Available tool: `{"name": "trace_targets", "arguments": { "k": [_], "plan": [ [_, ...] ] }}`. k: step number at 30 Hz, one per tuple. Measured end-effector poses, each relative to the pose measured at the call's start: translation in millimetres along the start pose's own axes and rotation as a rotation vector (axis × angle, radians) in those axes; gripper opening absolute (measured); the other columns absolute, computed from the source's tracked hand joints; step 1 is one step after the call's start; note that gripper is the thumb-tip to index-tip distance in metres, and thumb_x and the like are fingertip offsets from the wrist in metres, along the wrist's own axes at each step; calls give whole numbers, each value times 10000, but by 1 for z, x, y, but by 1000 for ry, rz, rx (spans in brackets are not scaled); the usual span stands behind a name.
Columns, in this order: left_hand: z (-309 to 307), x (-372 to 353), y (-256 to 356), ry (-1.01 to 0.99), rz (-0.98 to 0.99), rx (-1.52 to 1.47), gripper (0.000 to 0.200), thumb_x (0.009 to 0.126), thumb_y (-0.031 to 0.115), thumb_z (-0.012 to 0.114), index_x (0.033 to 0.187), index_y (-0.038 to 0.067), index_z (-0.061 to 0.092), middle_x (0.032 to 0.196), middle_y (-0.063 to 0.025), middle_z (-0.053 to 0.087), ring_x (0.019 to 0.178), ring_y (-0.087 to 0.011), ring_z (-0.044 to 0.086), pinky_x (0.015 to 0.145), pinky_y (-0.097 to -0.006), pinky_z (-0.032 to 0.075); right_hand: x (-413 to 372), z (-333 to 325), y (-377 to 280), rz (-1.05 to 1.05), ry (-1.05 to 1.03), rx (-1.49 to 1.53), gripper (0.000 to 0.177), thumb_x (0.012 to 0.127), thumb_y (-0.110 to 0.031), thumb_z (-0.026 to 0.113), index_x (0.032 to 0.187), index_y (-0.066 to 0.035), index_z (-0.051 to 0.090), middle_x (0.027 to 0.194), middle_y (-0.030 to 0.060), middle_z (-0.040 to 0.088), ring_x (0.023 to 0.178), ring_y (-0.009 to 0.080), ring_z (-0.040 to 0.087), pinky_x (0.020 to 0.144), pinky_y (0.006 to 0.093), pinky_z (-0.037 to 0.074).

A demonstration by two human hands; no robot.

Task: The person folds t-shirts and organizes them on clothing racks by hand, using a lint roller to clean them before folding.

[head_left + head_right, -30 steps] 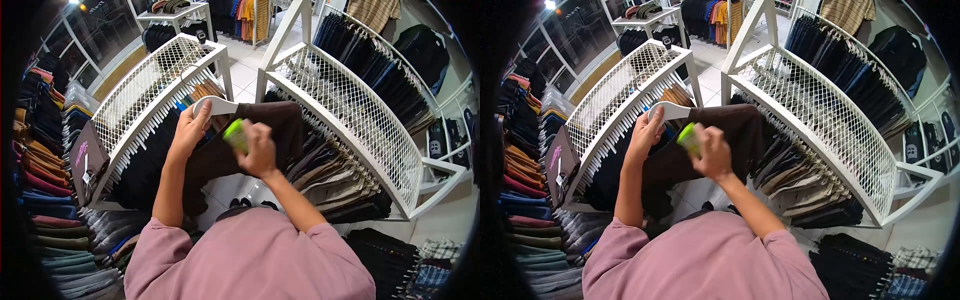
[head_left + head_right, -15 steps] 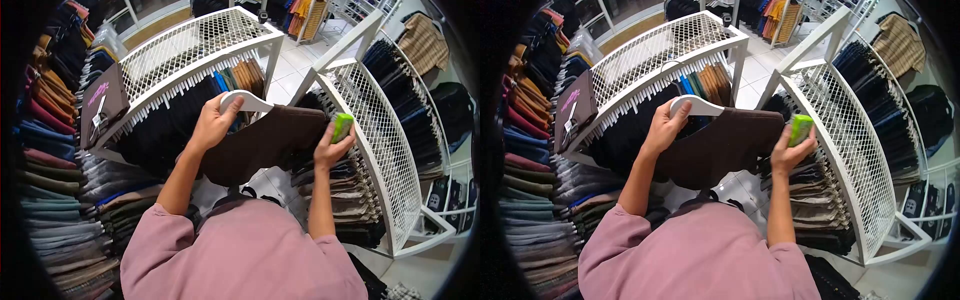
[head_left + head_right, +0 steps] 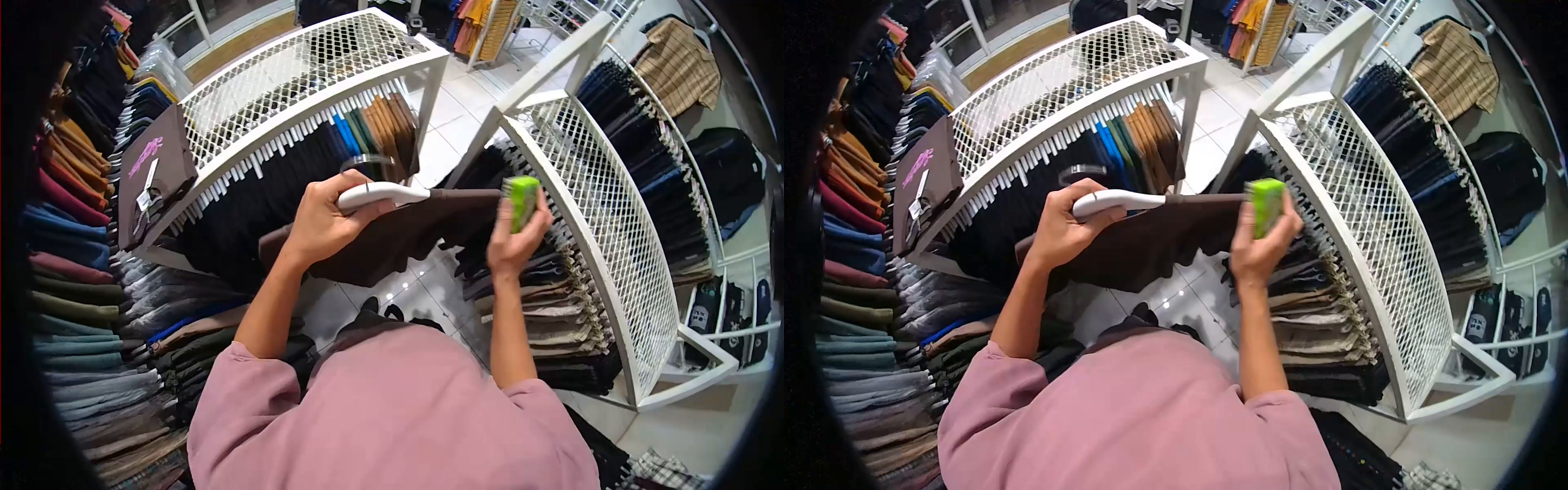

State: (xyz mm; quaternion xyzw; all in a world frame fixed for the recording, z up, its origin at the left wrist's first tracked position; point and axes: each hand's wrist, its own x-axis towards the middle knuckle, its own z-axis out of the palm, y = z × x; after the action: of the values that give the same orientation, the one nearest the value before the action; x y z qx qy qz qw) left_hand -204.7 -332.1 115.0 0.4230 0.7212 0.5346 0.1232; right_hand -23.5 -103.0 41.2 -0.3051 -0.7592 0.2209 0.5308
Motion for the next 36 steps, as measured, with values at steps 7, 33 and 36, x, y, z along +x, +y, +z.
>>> {"name": "trace_targets", "arguments": {
  "k": [7,33,36],
  "plan": [
    [16,6,-3,-23,279,157,212,792,61,828,996,55,768,883,-111,758,744,-228,732,682,-306,559,-10,3,27,-16,-103,-122,671,945,-368,703,1471,-35,453,1231,223,529,1108,401,576,927,457,510],
    [63,9,-10,-247,982,758,592,843,161,685,1405,326,600,850,32,536,773,-137,569,709,-296,509,52,-70,42,11,-499,-158,506,878,-338,782,1325,-121,683,1180,143,672,1001,334,688,889,395,546],
    [59,6,-13,-268,987,769,608,845,168,690,1420,334,584,866,35,547,792,-135,585,734,-291,520,59,-88,93,116,-356,-523,489,921,-333,737,1323,-62,673,1158,175,664,1021,332,670,925,409,518]
  ]
}}
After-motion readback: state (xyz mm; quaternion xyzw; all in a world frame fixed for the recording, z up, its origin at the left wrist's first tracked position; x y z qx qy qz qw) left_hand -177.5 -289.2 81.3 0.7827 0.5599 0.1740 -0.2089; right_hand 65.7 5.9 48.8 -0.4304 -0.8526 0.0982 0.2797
